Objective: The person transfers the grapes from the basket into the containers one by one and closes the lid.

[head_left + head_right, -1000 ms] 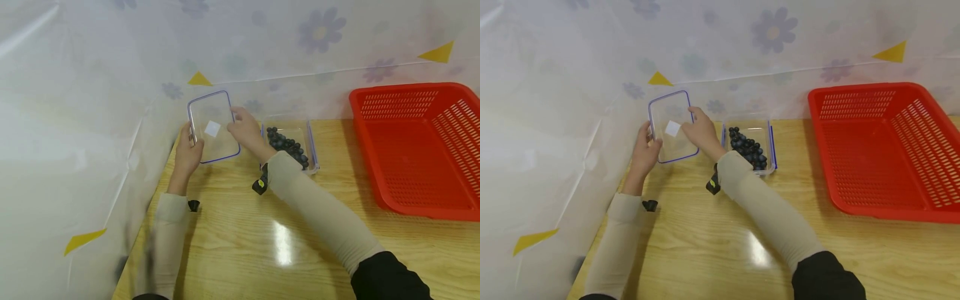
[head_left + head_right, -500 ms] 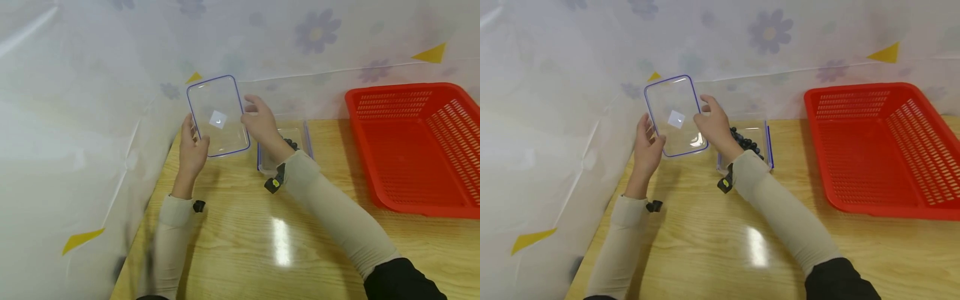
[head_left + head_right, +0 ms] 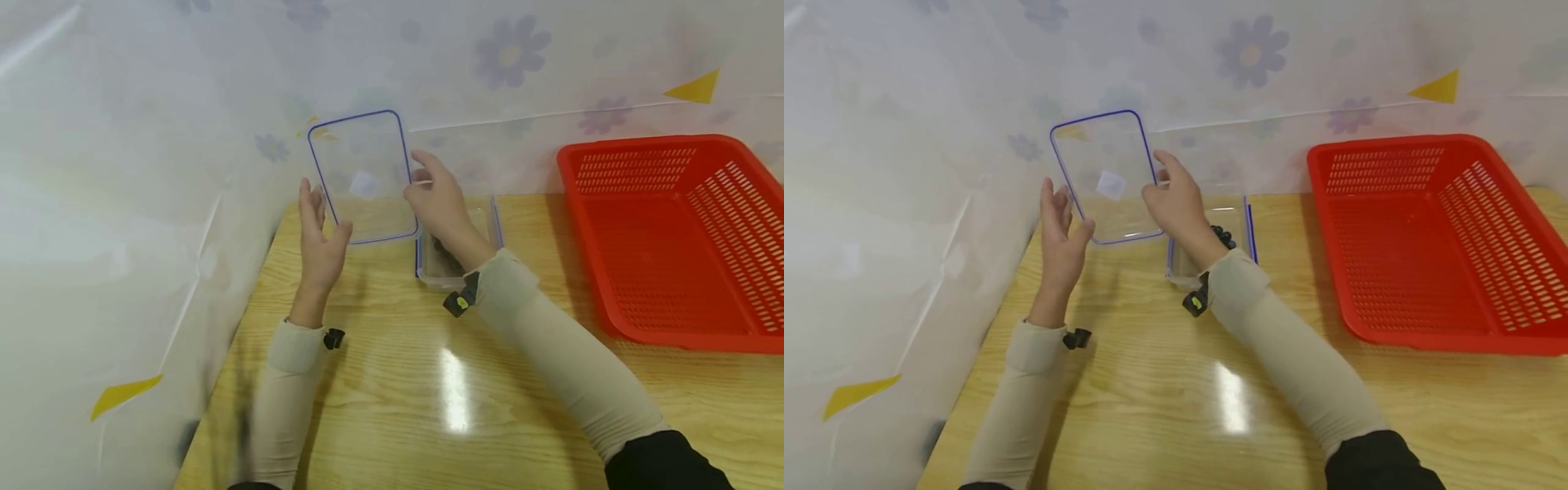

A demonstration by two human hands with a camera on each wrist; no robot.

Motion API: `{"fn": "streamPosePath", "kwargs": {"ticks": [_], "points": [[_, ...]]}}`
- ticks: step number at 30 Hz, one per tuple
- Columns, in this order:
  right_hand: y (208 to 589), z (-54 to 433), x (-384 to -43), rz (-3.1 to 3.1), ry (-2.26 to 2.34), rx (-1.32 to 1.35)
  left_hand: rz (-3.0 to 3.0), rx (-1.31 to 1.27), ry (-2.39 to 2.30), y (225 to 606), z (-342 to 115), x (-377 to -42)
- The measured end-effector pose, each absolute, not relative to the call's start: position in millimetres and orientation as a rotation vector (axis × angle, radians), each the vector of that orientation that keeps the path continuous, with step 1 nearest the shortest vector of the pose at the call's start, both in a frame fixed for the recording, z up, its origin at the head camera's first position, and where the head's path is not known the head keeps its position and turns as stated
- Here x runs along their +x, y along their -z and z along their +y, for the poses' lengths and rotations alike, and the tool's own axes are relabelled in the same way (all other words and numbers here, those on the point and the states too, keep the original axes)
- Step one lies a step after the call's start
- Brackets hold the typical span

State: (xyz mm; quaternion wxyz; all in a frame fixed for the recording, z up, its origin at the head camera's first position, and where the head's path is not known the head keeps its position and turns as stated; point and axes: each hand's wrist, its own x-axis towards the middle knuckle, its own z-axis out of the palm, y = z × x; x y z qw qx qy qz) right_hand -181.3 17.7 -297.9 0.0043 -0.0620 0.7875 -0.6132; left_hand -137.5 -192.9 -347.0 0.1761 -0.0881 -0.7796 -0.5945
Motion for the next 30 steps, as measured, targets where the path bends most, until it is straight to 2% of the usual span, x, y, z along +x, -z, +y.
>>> {"fn": "streamPosePath", "kwargs": {"ticks": [8,18,30], "points": [[297,34,-179,2.518,1.971,-0.239,-2.117,-0.418,1.708,346,-179,-137],[299,48,-170,2.56,2.091,-0.371,-2.032,-0.477,1.722,316,-153,-112],[305,56,-165,2.246,2.521,-0.664,-1.924,-0.629,1.892,345,-154,-131]]}}
